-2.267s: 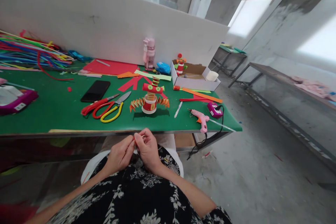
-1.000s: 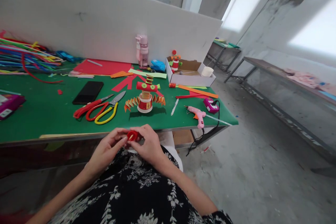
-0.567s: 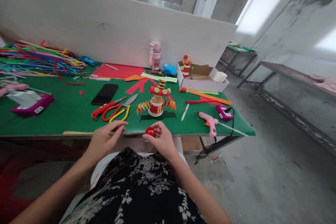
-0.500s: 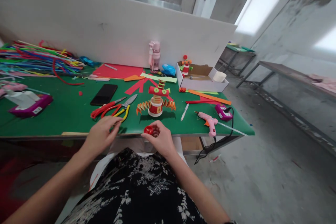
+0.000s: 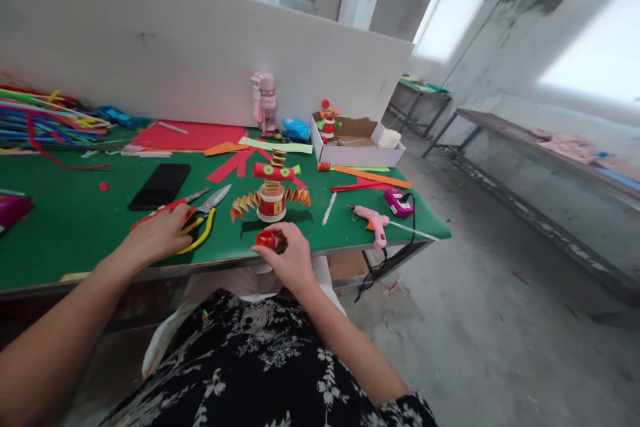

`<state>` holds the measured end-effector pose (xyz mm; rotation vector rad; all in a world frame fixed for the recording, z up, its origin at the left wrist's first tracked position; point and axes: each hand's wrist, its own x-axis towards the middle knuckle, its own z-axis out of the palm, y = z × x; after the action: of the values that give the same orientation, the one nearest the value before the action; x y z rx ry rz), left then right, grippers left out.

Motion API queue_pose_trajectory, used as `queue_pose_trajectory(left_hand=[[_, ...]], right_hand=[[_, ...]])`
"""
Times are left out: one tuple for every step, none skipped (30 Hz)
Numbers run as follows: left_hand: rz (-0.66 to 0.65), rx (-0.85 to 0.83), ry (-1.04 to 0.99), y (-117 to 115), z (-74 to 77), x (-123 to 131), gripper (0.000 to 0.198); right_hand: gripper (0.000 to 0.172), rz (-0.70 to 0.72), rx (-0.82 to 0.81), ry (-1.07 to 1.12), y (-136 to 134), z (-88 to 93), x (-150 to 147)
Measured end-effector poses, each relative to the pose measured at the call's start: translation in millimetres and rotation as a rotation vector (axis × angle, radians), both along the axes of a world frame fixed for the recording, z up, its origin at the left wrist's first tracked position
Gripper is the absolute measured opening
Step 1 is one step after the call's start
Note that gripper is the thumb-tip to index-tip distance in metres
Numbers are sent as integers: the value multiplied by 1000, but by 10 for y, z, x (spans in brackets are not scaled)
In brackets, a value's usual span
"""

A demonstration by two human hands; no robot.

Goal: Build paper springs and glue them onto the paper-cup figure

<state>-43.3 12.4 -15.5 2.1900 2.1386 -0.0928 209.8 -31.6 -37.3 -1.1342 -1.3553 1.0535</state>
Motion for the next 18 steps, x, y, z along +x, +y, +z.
queue_pose_trajectory(left_hand=[[-4, -13, -24, -31, -1, -39, 39], [-6, -18, -70, -76, -13, -87, 41], [-6, -18, -146, -134, -35, -139, 43], [5, -14, -249, -204, -65, -188, 45], [17, 7, -375, -286, -97, -226, 45], [44, 43, -512, -377, -126, -248, 46], [85, 90, -665, -472, -147, -248, 47], [94, 123, -810, -567, -156, -225, 49], [104, 163, -904, -658, -152, -180, 52], [102, 177, -969, -742, -136, -119, 58], [84, 160, -1017, -814, -114, -48, 62], [74, 131, -1020, -875, -92, 26, 65], [60, 117, -996, -923, -77, 94, 63], [30, 124, -962, -960, -76, 151, 58], [-26, 122, -921, -990, -90, 196, 53], [-98, 126, -879, -1015, -119, 228, 49], [-169, 134, -832, -1037, -160, 250, 47], [-228, 144, -787, -1059, -207, 266, 47]], right_hand=[[31, 24, -94, 146, 9, -16, 19], [33, 53, -190, 302, 19, -33, 40], [35, 79, -277, 451, 29, -47, 63], [36, 93, -349, 582, 37, -59, 87], [35, 99, -405, 689, 43, -68, 110], [33, 104, -451, 773, 47, -74, 131], [31, 110, -487, 838, 48, -78, 149], [28, 114, -514, 887, 47, -81, 162], [26, 119, -533, 924, 43, -82, 171], [24, 124, -544, 953, 37, -81, 174], [23, 127, -550, 974, 29, -80, 174], [22, 124, -551, 992, 19, -78, 171], [21, 117, -546, 1005, 8, -77, 167], [20, 108, -540, 1015, -4, -77, 164], [19, 101, -535, 1020, -16, -79, 163], [19, 98, -532, 1023, -27, -83, 163], [20, 97, -533, 1025, -37, -89, 165], [21, 98, -538, 1026, -46, -97, 168]])
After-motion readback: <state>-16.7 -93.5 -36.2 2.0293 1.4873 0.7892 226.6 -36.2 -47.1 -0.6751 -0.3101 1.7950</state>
